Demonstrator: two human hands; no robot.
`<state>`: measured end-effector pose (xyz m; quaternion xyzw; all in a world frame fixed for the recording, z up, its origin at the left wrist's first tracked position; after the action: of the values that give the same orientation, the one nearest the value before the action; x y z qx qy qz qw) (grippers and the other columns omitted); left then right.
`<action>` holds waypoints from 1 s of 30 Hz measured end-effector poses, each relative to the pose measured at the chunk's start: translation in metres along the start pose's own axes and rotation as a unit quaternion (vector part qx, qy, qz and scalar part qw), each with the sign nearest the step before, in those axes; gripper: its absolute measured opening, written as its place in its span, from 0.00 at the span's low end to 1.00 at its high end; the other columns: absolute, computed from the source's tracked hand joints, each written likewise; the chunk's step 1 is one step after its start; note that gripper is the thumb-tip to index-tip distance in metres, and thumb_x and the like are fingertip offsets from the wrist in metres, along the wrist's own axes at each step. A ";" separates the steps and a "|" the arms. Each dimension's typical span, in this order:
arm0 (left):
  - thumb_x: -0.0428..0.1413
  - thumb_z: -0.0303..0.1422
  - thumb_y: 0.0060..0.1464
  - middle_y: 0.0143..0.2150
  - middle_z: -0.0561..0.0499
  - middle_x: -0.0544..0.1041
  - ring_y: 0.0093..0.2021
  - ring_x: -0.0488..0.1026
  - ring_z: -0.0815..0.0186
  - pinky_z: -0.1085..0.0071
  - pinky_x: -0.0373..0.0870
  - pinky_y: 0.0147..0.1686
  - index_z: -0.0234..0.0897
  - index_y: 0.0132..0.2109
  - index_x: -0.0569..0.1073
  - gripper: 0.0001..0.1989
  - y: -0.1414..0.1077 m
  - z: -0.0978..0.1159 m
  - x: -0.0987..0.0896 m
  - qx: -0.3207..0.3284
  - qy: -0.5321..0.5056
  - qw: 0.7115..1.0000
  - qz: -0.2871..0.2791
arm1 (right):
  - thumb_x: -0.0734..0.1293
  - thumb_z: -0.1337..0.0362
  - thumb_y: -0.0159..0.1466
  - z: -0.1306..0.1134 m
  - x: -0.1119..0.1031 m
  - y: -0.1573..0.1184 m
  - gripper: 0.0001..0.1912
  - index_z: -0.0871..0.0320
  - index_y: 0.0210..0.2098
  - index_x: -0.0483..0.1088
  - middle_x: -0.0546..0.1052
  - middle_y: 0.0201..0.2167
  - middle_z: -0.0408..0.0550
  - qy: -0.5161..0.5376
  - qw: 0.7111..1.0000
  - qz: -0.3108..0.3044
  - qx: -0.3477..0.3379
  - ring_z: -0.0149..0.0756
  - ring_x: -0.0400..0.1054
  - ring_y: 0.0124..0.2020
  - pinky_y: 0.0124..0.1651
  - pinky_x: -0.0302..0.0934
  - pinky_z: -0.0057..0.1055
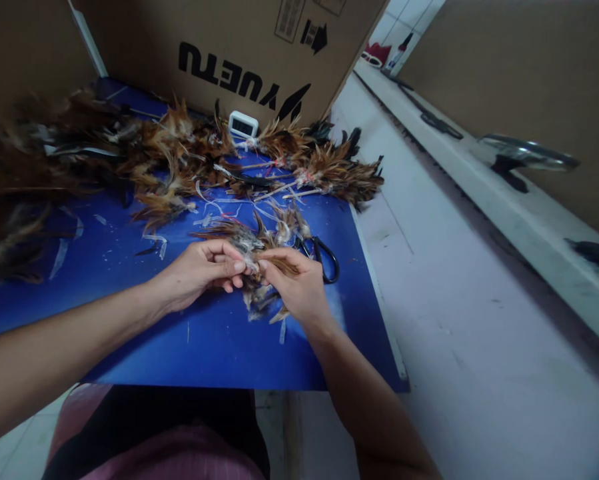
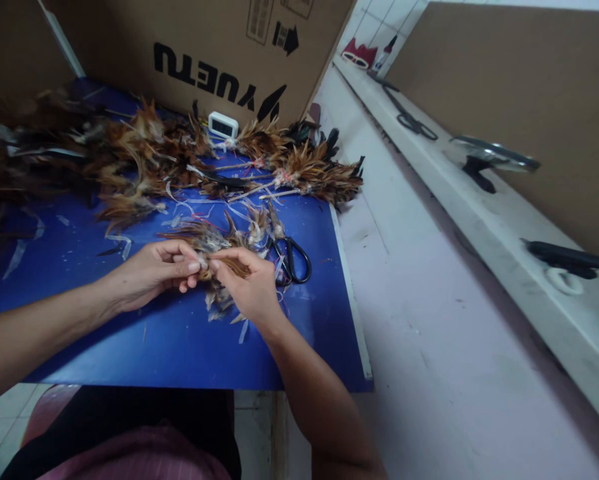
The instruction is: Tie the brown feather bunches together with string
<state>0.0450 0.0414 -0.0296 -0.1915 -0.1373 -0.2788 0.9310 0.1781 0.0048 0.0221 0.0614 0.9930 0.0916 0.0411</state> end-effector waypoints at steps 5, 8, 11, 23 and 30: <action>0.69 0.32 0.42 0.24 0.52 0.77 0.22 0.72 0.72 0.78 0.70 0.21 0.33 0.31 0.75 0.11 0.000 -0.001 0.002 -0.005 -0.028 1.000 -0.005 | 0.71 0.67 0.57 -0.004 0.001 -0.002 0.04 0.54 0.32 0.77 0.80 0.33 0.43 -0.022 0.999 0.000 -0.027 0.32 0.75 0.35 0.41 0.70 0.31; 0.69 0.31 0.42 0.26 0.51 0.78 0.22 0.72 0.73 0.79 0.70 0.21 0.33 0.31 0.76 0.11 0.000 -0.004 0.003 -0.014 -0.033 0.999 -0.014 | 0.72 0.67 0.56 -0.007 0.001 -0.003 0.04 0.53 0.32 0.78 0.80 0.32 0.43 -0.038 0.998 0.003 -0.045 0.32 0.75 0.34 0.40 0.70 0.32; 0.69 0.31 0.42 0.27 0.50 0.79 0.22 0.72 0.73 0.79 0.70 0.21 0.33 0.31 0.76 0.11 0.000 -0.006 0.005 -0.024 -0.037 0.999 -0.020 | 0.72 0.66 0.57 -0.009 -0.001 -0.004 0.03 0.52 0.32 0.78 0.80 0.30 0.43 -0.067 0.996 0.012 -0.057 0.33 0.74 0.32 0.37 0.70 0.32; 0.68 0.32 0.44 0.26 0.50 0.78 0.20 0.68 0.76 0.79 0.68 0.20 0.33 0.30 0.78 0.09 -0.003 -0.009 0.009 -0.046 -0.024 0.998 -0.032 | 0.70 0.67 0.59 -0.019 -0.001 -0.008 0.05 0.50 0.34 0.77 0.80 0.33 0.43 -0.109 0.987 0.024 -0.115 0.34 0.75 0.35 0.42 0.71 0.36; 0.69 0.36 0.43 0.26 0.50 0.77 0.20 0.69 0.74 0.78 0.68 0.21 0.32 0.29 0.76 0.12 -0.001 -0.004 0.005 -0.024 0.004 0.999 -0.023 | 0.70 0.66 0.58 -0.011 -0.002 -0.005 0.04 0.52 0.35 0.75 0.79 0.33 0.43 -0.067 0.995 0.023 -0.066 0.33 0.74 0.35 0.39 0.70 0.32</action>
<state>0.0496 0.0367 -0.0309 -0.2092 -0.1315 -0.3041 0.9200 0.1785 -0.0024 0.0324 0.0874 0.9781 0.1538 0.1098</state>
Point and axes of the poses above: each hand's wrist, its own y-axis towards the middle knuckle, its own x-axis out of the palm, z = x × y, the point moved 9 cm from there along y, towards the middle knuckle
